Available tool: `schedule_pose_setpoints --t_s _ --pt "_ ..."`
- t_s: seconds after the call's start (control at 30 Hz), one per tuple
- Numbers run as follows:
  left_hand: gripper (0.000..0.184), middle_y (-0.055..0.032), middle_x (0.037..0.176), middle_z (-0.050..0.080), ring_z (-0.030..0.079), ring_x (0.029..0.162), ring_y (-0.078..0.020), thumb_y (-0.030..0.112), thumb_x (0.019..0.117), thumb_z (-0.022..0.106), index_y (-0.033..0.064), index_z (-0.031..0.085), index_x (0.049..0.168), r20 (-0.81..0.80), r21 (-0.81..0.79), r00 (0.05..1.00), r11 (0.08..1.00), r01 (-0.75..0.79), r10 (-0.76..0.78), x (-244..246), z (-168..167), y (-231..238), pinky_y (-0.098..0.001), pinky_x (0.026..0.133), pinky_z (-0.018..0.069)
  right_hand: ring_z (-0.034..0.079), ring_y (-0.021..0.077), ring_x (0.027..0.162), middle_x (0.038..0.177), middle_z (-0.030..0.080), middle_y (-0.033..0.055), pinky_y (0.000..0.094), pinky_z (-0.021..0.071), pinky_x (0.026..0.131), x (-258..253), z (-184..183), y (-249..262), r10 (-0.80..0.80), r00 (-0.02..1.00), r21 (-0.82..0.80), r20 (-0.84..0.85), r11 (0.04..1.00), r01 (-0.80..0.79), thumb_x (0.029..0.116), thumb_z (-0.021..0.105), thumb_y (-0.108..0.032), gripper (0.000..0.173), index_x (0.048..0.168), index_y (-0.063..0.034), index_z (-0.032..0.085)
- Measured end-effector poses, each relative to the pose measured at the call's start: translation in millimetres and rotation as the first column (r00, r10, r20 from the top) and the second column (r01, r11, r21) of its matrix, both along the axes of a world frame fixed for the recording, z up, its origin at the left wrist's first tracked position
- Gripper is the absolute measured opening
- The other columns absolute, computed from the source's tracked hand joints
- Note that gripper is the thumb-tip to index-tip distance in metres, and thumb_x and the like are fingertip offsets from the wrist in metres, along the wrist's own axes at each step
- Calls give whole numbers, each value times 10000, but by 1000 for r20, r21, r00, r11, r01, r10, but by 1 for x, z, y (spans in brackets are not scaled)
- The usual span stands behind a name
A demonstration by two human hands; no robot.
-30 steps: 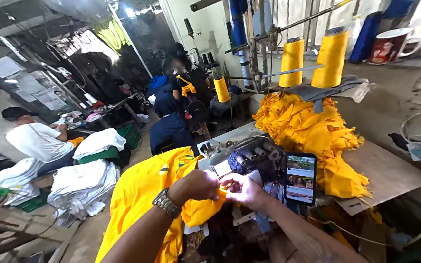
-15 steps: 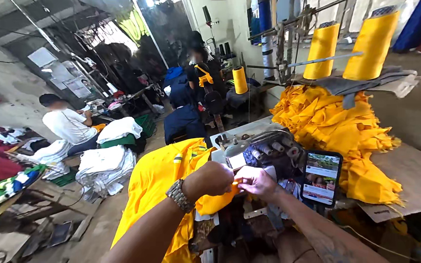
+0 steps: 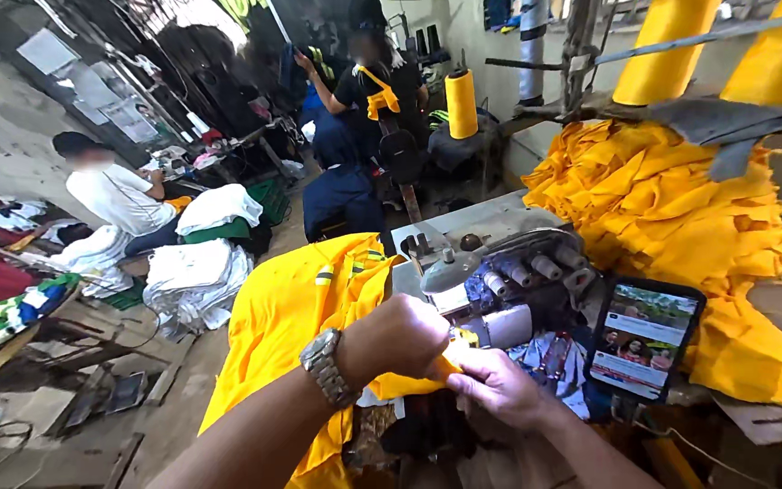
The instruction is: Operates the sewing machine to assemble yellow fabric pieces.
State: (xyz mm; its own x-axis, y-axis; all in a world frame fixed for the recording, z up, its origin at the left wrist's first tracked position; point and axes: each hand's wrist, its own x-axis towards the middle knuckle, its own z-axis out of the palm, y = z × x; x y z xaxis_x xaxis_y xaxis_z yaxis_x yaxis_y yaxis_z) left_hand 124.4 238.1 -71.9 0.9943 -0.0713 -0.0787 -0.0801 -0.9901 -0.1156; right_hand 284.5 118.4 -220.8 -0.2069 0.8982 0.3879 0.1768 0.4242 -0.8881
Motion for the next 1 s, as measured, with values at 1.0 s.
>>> schedule_pose_setpoints --t_s 1.0 --pt "297 -66 1134 704 673 1070 -224 283 1011 511 127 752 1087 71 -513 506 466 -721 860 -16 -76 -14 -465 899 552 674 97 670 990 723 102 273 612 608 5 -31 -54 -428 868 -39 -250 900 433 1005 597 -58 151 1038 43 704"
